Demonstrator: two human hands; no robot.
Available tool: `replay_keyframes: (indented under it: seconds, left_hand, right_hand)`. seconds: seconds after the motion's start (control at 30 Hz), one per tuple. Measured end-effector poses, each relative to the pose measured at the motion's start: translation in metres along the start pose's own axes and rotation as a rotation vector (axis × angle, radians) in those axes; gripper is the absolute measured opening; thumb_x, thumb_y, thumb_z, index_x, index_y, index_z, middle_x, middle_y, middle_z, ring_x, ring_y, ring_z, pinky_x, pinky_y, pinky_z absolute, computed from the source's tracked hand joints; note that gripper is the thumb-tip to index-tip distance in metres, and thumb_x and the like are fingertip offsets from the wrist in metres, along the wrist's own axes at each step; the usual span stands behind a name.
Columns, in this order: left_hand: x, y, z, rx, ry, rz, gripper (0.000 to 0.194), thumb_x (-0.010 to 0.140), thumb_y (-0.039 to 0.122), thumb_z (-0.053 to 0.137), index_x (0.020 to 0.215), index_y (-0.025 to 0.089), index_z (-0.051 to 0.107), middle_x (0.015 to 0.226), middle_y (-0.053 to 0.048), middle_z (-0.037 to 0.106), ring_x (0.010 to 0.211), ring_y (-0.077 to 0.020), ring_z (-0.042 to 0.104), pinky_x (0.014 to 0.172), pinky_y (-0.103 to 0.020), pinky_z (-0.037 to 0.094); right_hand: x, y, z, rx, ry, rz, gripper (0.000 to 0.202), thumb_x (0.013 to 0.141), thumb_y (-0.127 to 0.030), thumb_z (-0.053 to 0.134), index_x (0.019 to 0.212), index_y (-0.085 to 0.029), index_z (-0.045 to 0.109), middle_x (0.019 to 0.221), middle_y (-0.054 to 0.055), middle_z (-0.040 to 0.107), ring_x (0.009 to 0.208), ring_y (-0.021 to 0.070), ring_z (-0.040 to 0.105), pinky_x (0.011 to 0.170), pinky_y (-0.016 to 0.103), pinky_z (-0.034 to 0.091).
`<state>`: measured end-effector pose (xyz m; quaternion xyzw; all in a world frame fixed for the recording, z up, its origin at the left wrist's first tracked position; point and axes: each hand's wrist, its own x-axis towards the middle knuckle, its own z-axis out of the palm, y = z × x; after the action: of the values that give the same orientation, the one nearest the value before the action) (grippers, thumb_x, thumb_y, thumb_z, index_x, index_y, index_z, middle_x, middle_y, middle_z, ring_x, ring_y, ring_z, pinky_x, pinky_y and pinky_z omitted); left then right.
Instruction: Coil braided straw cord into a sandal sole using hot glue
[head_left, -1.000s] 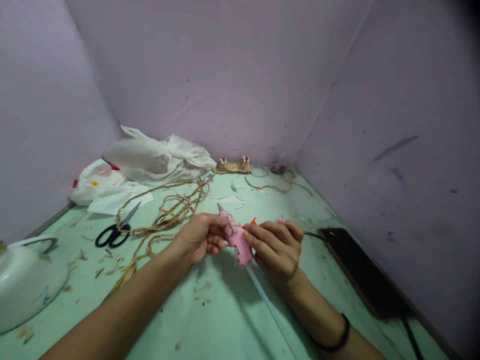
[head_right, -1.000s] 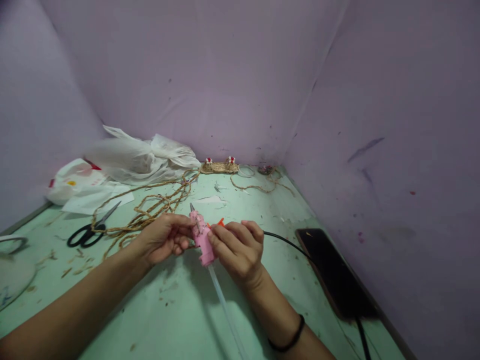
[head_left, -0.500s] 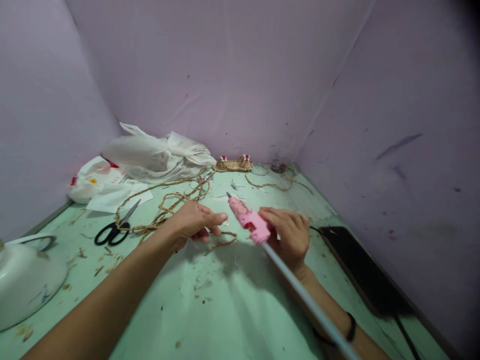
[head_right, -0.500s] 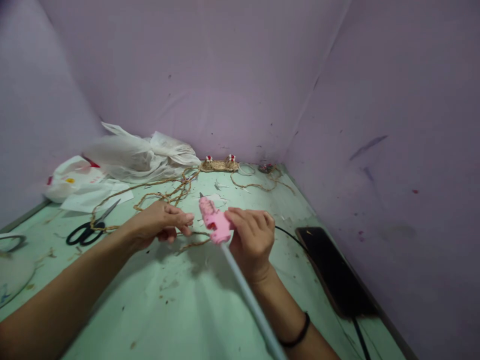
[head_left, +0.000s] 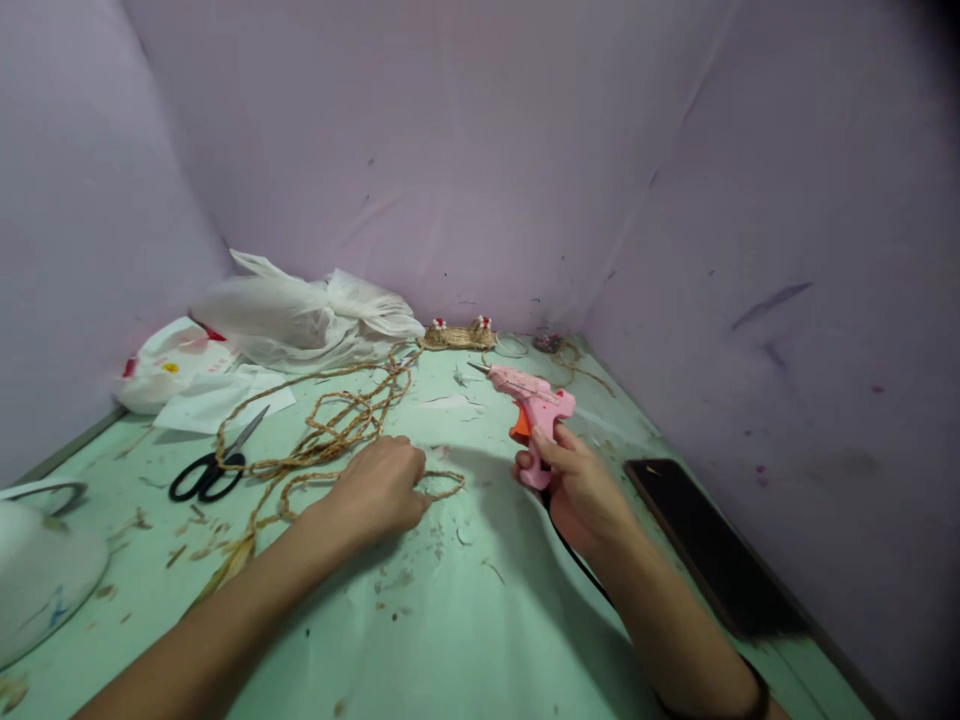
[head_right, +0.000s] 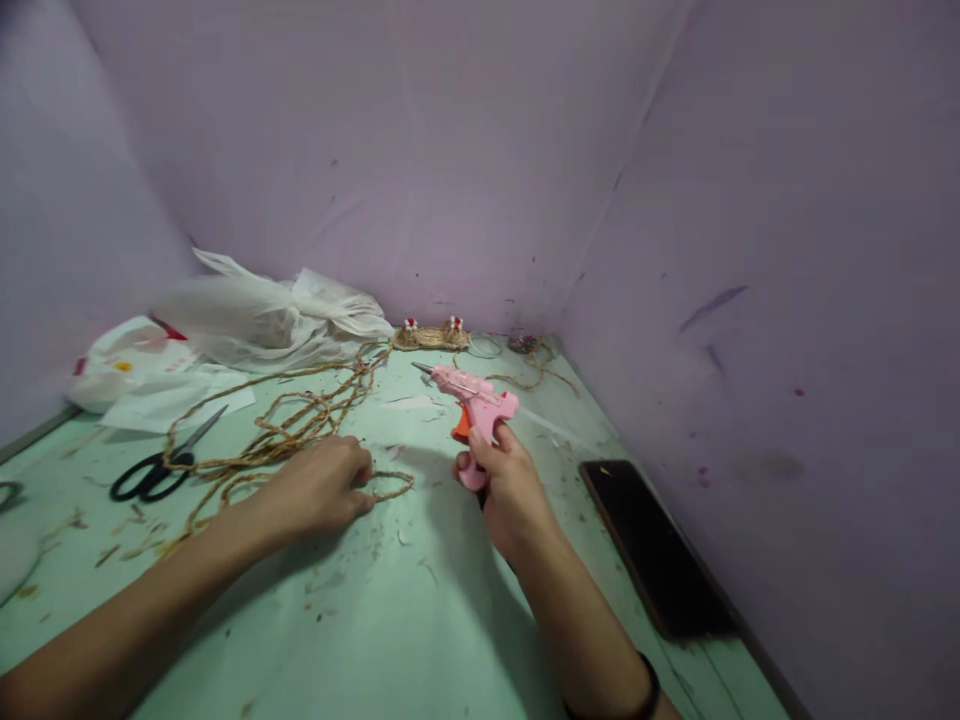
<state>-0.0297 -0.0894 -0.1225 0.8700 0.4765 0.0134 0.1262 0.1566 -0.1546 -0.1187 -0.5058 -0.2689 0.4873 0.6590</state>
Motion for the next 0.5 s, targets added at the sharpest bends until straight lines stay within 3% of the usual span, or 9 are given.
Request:
replay_keyframes:
  seconds: [0.17, 0.37, 0.43, 0.5]
  left_hand:
    - [-0.001, -0.003, 0.004, 0.005, 0.022, 0.046, 0.011, 0.068, 0.028, 0.06, 0.072, 0.018, 0.063, 0.085, -0.01, 0.061, 0.089, -0.0267, 0.056, 0.075, -0.034, 0.041]
    - [-0.001, -0.012, 0.007, -0.068, 0.048, 0.101, 0.013, 0.071, 0.029, 0.061, 0.078, 0.019, 0.065, 0.085, -0.007, 0.061, 0.084, -0.0223, 0.057, 0.074, -0.031, 0.042]
    - [-0.004, -0.016, 0.009, -0.095, 0.068, 0.128, 0.014, 0.071, 0.03, 0.063, 0.079, 0.019, 0.065, 0.087, -0.007, 0.061, 0.088, -0.0227, 0.056, 0.077, -0.031, 0.042]
    - [-0.006, -0.018, 0.011, -0.126, 0.088, 0.15, 0.013, 0.072, 0.029, 0.063, 0.08, 0.018, 0.065, 0.088, -0.007, 0.061, 0.09, -0.0229, 0.055, 0.079, -0.032, 0.041]
  right_hand:
    - [0.0, 0.0, 0.0, 0.102, -0.086, 0.152, 0.045, 0.056, -0.036, 0.079, 0.091, -0.024, 0.054, 0.087, 0.002, 0.066, 0.053, 0.008, 0.048, 0.062, 0.032, 0.051]
    - [-0.002, 0.006, -0.002, 0.074, -0.107, 0.121, 0.049, 0.052, -0.034, 0.081, 0.093, -0.023, 0.054, 0.093, 0.003, 0.068, 0.051, 0.0064, 0.044, 0.05, 0.022, 0.042]
    - [-0.003, 0.012, -0.005, 0.029, -0.093, 0.089, 0.045, 0.055, -0.034, 0.079, 0.091, -0.022, 0.056, 0.09, 0.002, 0.068, 0.049, 0.0055, 0.041, 0.048, 0.022, 0.039]
    - [-0.003, 0.019, -0.007, -0.032, -0.06, 0.07, 0.037, 0.058, -0.033, 0.078, 0.085, -0.019, 0.058, 0.072, -0.001, 0.065, 0.044, 0.0049, 0.036, 0.045, 0.021, 0.035]
